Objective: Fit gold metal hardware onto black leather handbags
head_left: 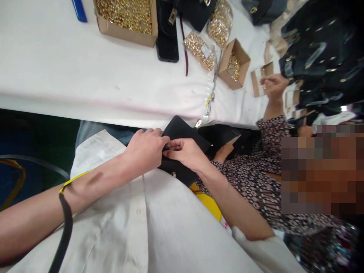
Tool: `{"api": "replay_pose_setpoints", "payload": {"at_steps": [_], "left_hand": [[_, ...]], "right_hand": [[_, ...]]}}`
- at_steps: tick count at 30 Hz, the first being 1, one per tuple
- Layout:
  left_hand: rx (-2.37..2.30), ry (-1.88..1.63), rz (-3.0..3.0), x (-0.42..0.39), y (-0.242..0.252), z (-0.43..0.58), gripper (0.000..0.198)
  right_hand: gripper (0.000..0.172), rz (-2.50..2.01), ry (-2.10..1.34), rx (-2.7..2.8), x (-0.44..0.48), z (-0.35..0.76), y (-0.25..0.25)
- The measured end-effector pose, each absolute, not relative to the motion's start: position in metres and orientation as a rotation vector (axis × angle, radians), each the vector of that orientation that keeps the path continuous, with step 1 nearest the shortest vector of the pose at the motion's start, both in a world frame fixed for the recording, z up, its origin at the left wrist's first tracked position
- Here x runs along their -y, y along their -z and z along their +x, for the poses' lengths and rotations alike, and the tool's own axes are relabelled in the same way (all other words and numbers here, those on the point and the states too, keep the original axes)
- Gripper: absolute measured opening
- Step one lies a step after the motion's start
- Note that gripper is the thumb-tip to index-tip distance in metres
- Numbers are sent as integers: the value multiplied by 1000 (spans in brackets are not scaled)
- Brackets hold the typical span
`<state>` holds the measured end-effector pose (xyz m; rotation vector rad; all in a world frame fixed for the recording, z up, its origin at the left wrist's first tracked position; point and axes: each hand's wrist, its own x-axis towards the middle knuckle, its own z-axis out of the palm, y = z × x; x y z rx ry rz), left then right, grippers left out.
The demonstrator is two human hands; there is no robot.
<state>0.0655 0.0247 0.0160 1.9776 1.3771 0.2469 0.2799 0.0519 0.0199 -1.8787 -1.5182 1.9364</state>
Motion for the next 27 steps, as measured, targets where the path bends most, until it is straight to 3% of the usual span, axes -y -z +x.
{"api": "replay_pose_setpoints", "payload": {"at_steps": [9, 14, 20, 27], "left_hand": [[-1207, -54, 2005, -53, -13, 66, 15], [-1090, -199, 1892, -50, 5, 53, 17], [-1095, -317, 1763, -47, 10, 43, 17], [-1219, -414, 1623, -28, 5, 38, 15]], "right_hand": [[23, -1941, -1766, 1679, -49, 270, -25], [19, -1797, -1690, 2078, -56, 282, -34], [10, -1637, -1249, 2539, -68, 293, -42], [20, -1340, -1168, 2675, -82, 286, -38]]}}
